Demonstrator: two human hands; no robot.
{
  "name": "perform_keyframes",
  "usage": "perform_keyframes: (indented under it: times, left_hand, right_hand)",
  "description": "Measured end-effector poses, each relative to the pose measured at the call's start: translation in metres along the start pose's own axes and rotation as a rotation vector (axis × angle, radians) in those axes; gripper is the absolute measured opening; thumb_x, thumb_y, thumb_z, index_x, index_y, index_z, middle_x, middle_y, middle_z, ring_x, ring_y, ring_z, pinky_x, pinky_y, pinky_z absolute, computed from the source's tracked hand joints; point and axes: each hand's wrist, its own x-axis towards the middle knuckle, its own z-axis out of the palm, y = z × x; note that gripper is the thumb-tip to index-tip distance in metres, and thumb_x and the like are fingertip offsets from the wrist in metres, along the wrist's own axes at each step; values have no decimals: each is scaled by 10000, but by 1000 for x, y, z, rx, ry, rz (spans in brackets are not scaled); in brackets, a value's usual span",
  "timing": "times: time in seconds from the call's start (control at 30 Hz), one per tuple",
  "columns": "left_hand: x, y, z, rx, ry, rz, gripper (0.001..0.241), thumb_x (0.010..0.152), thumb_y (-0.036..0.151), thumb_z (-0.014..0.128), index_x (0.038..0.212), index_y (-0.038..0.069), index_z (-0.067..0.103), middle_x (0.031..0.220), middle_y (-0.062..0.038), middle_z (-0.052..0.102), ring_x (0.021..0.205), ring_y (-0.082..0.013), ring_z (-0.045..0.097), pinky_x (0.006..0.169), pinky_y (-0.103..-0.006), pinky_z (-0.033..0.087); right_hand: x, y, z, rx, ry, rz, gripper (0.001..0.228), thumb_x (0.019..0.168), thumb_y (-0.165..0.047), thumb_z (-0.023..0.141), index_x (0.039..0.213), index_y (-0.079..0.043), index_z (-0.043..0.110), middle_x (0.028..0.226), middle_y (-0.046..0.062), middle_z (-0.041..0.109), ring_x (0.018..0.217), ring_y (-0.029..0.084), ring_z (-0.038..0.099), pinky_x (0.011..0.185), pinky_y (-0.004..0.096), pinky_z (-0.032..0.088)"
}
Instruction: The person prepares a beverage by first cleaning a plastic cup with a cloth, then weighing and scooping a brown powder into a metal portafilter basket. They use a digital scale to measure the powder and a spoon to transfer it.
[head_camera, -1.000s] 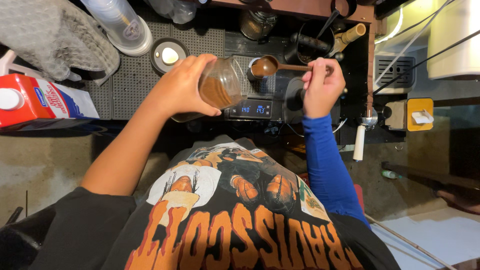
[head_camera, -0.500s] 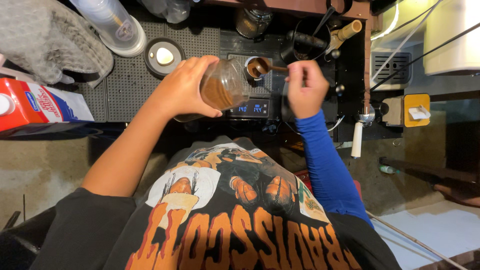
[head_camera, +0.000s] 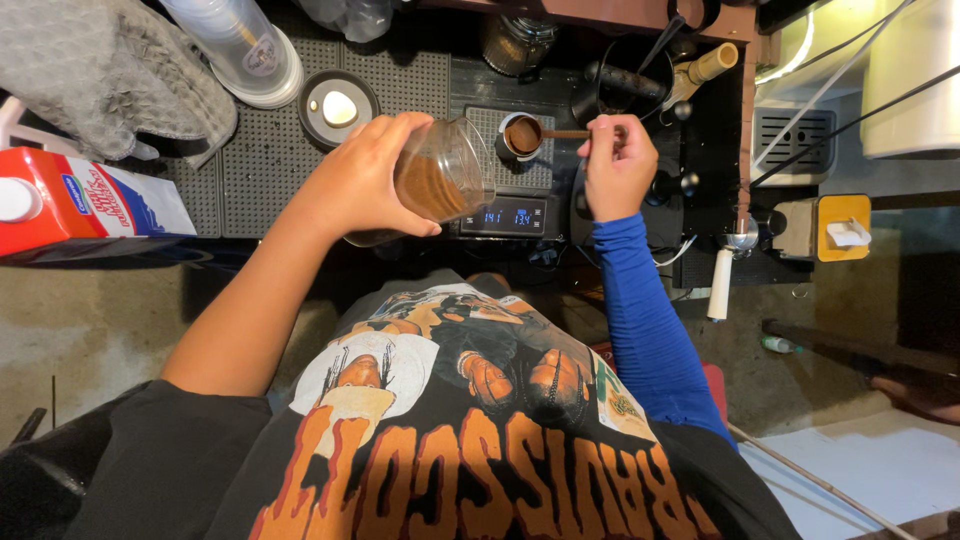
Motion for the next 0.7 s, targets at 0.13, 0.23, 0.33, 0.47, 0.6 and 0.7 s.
perform_keyframes:
  times: [0.13,0.23,0.33,0.47,0.6,0.7]
  left_hand:
    - [2,-1,1,5,0,2,1121,484,423,965,1433,106,461,1280,-160,598,1218,-402,555,1000,-483,476]
    - [7,1,2,1,-4,-2,1109,487,422,969,1423,106,465,1280,-163,599,1217,-393,558,1006,-480,476]
    - [9,4,5,8,-3,-14,1104,493,415,967,1432,111,472,1281,-160,602,1216,-395,554,1008,-474,479]
    - [13,10,11,-4,13,41,1103,501,424,970,1431,106,472,1280,-158,605,1229,-388,556,1007,-471,479]
    - [16,12,11,-25,55,96,1115,517,431,971,1444,86,456,1306,-169,594,1235,-390,556,1009,-469,477]
    - [17,11,9,0,46,55,1125,510,434,972,1447,84,458,1317,-175,584,1228,-392,553,1002,-471,472]
  right_hand:
    - [2,-3,-8,67,32,50,164,1081,-137,615,980,-11,647,742,35,664,579,48,568,529,200,428]
    - [4,-20,-16,176,66,76,148,1072,-120,615,988,-5,653,758,52,672,574,60,564,523,208,420]
    - [-8,-47,-16,222,74,54,140,1092,-98,593,1004,-7,650,785,59,666,596,63,556,542,208,418]
    - [-42,-80,-8,-110,-388,-474,95,1080,-60,586,1017,-26,650,951,134,690,769,134,685,648,237,516]
    - [-38,-88,-9,10,-355,-218,117,1108,-64,576,1092,12,662,951,94,695,792,110,671,679,234,536]
    - [-24,-76,-14,129,-172,-68,140,1123,-103,580,1089,12,653,873,53,686,730,77,618,654,220,496]
